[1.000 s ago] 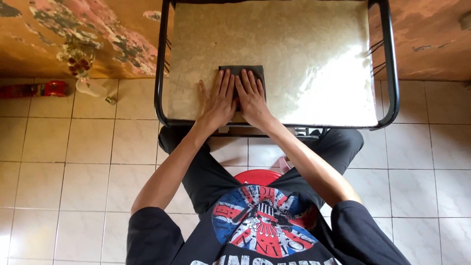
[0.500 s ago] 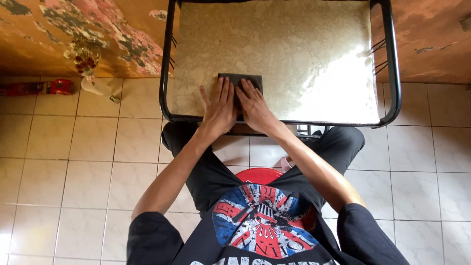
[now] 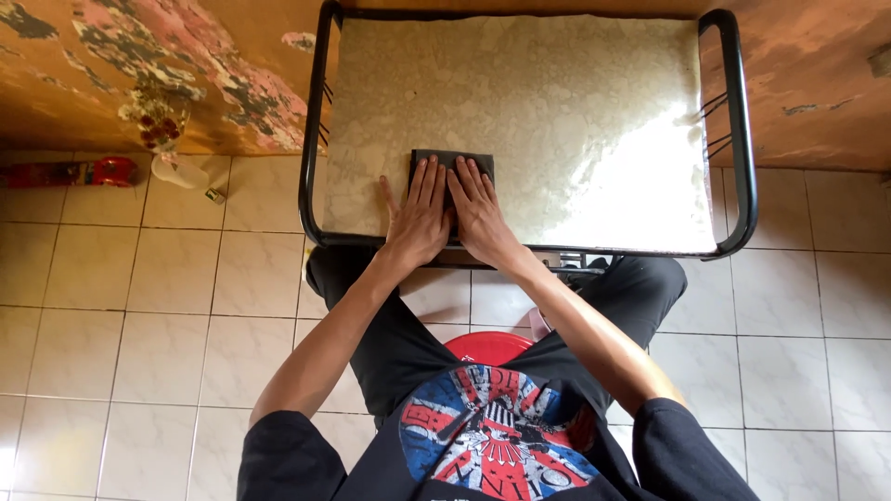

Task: Sanding the top surface of a small table or board using a sanding block with repetitive back-and-forth motions.

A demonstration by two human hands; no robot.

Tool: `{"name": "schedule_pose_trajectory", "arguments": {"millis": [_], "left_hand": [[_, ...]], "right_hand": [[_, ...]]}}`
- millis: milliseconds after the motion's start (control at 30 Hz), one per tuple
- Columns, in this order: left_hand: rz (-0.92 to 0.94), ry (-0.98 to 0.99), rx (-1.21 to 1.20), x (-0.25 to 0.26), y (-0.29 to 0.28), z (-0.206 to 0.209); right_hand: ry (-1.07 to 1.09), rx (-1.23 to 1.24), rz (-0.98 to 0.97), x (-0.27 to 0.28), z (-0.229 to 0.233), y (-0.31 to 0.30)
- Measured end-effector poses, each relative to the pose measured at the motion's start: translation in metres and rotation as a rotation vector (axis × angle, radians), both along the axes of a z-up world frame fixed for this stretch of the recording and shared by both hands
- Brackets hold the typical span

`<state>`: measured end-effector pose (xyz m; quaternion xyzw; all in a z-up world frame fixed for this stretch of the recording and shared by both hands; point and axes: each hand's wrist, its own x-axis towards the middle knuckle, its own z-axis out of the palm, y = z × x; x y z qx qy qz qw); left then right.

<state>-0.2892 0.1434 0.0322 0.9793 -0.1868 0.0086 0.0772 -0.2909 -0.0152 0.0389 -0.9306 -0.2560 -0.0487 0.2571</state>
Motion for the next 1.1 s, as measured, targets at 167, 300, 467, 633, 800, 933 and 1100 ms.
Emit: {"name": "schedule_pose_trajectory", "arguments": {"millis": [167, 300, 467, 633, 800, 933, 1100], "left_hand": [[0.010, -0.032, -0.003, 0.031, 0.001, -0.007], [0.030, -0.068, 0.002, 0.064, 0.000, -0.013], [0.045, -0.100, -0.046, 0.098, -0.002, -0.020], [0.065, -0.134, -0.056, 0.129, -0.003, -0.031], [0.088, -0.146, -0.058, 0.160, -0.005, -0.039], [0.096, -0.160, -0.025, 0.186, -0.006, -0.048], [0.089, -0.155, -0.069, 0.221, -0.004, -0.060]], "right_hand": [[-0.017, 0.000, 0.002, 0.032, -0.007, 0.001], [-0.031, 0.010, 0.012, 0.065, -0.007, 0.001], [-0.044, -0.002, 0.012, 0.102, -0.019, 0.000], [-0.059, -0.026, -0.004, 0.136, -0.030, 0.002], [-0.106, -0.037, -0.022, 0.167, -0.038, 0.004], [-0.127, -0.049, -0.027, 0.194, -0.052, 0.004], [-0.141, -0.058, -0.056, 0.221, -0.051, 0.006]]}}
